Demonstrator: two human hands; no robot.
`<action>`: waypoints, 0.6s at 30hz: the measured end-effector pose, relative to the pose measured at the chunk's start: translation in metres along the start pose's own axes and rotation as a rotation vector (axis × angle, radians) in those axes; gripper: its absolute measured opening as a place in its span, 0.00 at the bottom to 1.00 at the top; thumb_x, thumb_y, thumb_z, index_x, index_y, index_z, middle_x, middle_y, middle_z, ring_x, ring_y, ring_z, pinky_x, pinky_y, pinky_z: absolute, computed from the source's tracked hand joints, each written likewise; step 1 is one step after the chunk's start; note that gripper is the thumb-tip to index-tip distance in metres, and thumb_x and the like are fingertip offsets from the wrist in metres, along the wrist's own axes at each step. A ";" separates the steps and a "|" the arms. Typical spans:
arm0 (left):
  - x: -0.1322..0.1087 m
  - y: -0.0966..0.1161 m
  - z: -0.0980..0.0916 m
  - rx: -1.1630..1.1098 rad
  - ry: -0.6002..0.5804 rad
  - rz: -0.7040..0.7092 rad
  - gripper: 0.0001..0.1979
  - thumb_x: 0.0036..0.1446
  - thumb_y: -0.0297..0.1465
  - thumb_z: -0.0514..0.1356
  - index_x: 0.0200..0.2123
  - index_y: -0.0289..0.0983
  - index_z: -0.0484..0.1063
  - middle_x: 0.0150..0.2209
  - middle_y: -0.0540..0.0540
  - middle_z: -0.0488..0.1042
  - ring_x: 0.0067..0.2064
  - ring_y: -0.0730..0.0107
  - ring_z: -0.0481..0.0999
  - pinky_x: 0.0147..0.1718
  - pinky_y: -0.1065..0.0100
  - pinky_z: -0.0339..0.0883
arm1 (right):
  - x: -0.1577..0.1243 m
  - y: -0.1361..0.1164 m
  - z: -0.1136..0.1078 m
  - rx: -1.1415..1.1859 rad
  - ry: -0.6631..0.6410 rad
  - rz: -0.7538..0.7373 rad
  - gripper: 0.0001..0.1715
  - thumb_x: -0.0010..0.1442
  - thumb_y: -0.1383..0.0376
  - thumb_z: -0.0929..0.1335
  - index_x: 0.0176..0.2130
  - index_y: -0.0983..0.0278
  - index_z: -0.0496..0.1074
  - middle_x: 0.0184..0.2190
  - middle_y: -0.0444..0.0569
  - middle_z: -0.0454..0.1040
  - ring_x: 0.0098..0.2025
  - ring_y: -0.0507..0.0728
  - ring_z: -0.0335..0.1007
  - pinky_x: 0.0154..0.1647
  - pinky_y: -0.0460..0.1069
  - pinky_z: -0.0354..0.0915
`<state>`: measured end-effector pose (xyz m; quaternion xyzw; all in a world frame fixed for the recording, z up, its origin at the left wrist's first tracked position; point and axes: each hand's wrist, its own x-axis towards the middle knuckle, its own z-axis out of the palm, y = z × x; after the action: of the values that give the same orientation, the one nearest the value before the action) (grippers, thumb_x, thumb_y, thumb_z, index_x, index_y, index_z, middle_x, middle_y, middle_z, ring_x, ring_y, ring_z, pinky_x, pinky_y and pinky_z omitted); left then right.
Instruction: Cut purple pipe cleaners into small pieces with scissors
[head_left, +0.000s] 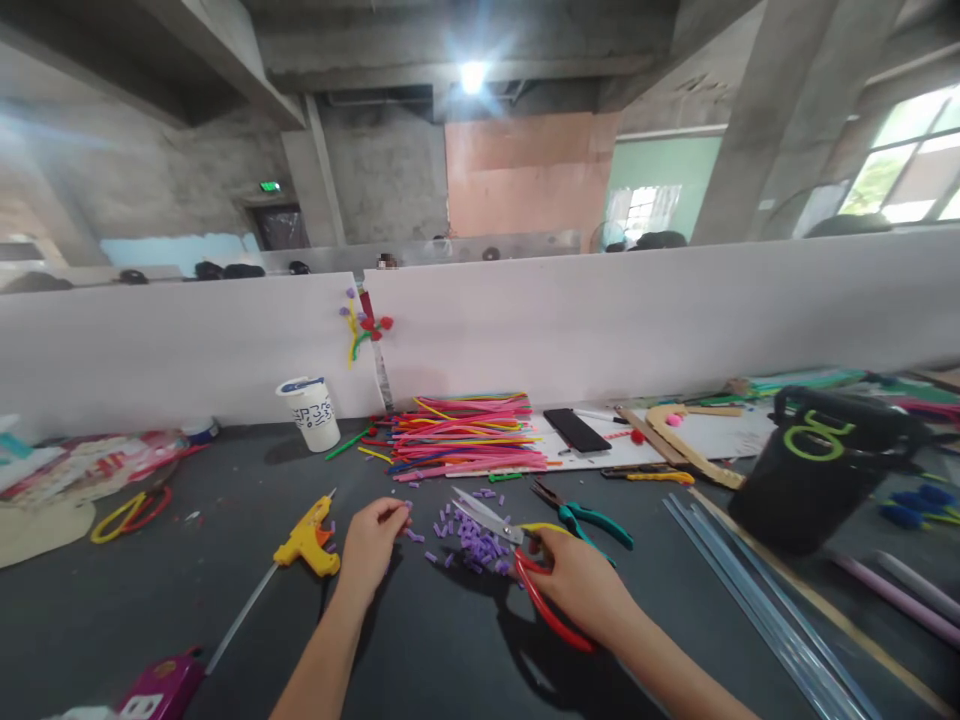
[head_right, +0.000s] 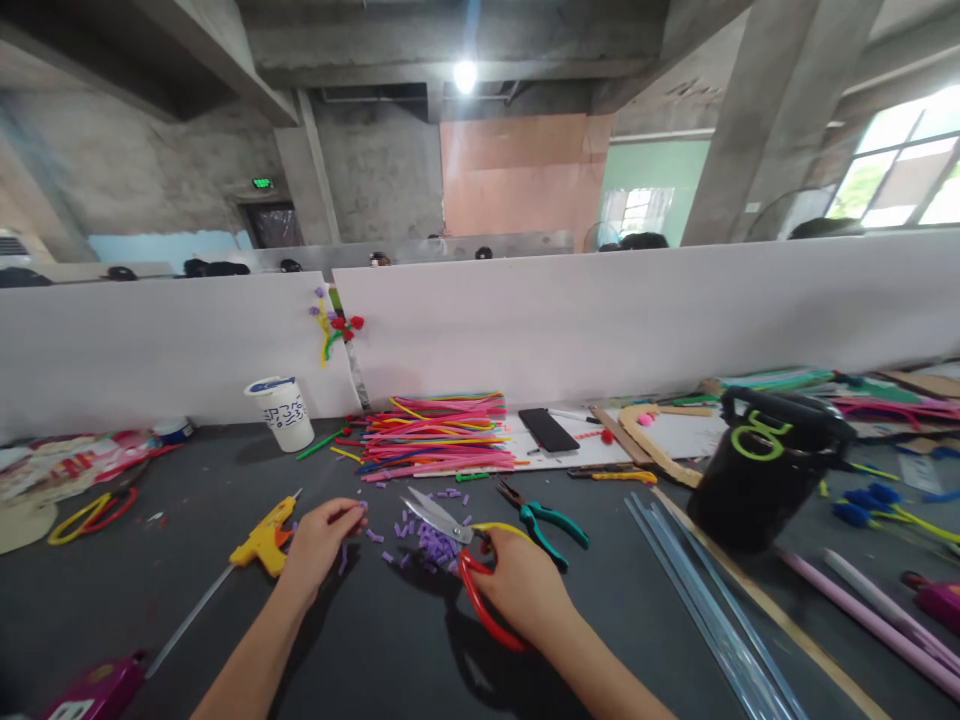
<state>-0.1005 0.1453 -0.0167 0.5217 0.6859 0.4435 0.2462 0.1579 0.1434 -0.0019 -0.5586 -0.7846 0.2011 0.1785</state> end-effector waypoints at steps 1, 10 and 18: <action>0.012 -0.002 -0.006 0.088 0.020 0.004 0.11 0.50 0.36 0.54 0.28 0.35 0.72 0.26 0.46 0.75 0.32 0.64 0.74 0.33 0.67 0.66 | 0.005 -0.001 -0.001 0.011 0.022 -0.005 0.16 0.52 0.56 0.63 0.36 0.64 0.68 0.33 0.49 0.73 0.34 0.57 0.67 0.30 0.46 0.56; 0.115 -0.027 -0.027 0.724 0.069 0.040 0.14 0.55 0.33 0.53 0.45 0.35 0.65 0.45 0.43 0.68 0.42 0.64 0.70 0.39 0.57 0.66 | 0.012 0.024 0.005 0.059 0.050 0.015 0.16 0.52 0.58 0.62 0.38 0.64 0.68 0.33 0.50 0.73 0.35 0.59 0.68 0.31 0.48 0.58; 0.148 -0.050 -0.021 0.972 -0.063 0.067 0.15 0.55 0.33 0.54 0.46 0.35 0.64 0.46 0.42 0.67 0.43 0.64 0.70 0.39 0.57 0.66 | 0.022 0.038 0.014 0.085 -0.025 0.084 0.16 0.52 0.56 0.62 0.38 0.62 0.68 0.37 0.51 0.73 0.37 0.61 0.69 0.34 0.50 0.61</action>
<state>-0.1913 0.2730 -0.0314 0.6113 0.7887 0.0633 -0.0196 0.1742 0.1740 -0.0319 -0.5805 -0.7534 0.2483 0.1837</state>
